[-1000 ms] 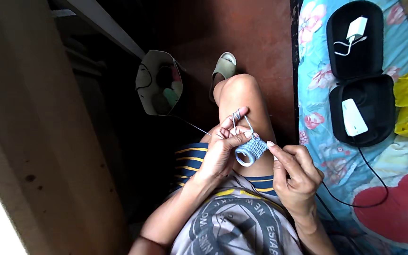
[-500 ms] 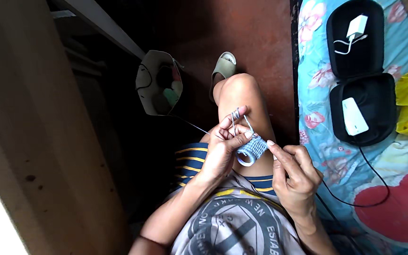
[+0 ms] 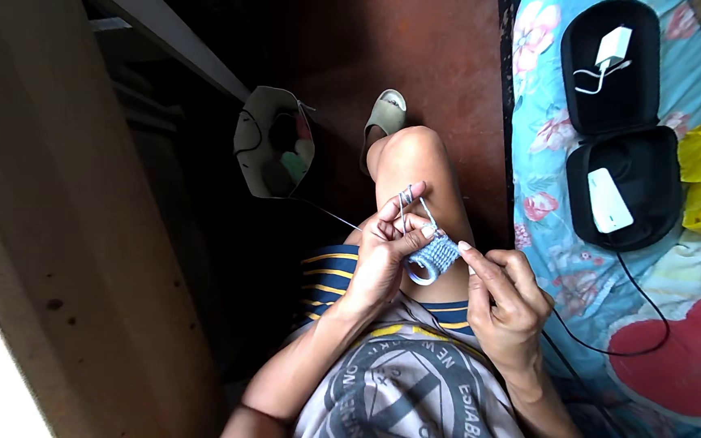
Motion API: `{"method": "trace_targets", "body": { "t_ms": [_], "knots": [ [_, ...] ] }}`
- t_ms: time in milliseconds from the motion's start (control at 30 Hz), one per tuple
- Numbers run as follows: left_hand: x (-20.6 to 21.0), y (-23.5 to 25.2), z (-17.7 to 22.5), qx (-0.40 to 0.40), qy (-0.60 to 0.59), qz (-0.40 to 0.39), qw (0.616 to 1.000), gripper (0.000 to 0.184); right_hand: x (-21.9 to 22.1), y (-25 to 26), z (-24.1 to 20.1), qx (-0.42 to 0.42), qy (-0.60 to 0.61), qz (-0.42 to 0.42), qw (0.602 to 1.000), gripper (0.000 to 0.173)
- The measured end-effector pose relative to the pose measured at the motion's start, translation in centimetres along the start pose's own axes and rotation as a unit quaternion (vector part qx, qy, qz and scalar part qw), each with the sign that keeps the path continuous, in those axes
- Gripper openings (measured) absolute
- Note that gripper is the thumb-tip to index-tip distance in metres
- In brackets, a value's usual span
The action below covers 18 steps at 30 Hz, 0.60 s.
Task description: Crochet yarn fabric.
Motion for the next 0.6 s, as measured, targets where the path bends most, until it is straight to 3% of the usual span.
{"method": "trace_targets", "body": {
  "t_ms": [600],
  "knots": [
    [-0.26,0.04,-0.15,0.009,0.022,-0.016,1.000,0.055,-0.19,0.02,-0.03,-0.004,-0.017,-0.002,1.000,0.026]
  ]
}}
Point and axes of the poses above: each hand's wrist, its own y-axis towards the middle knuckle, its own x-axis out of the palm, z = x × y, the point moved 1 cm from there along y, towards the middle knuckle, and after that the axes turned 7 degrees about z, right-handed, at the moved point
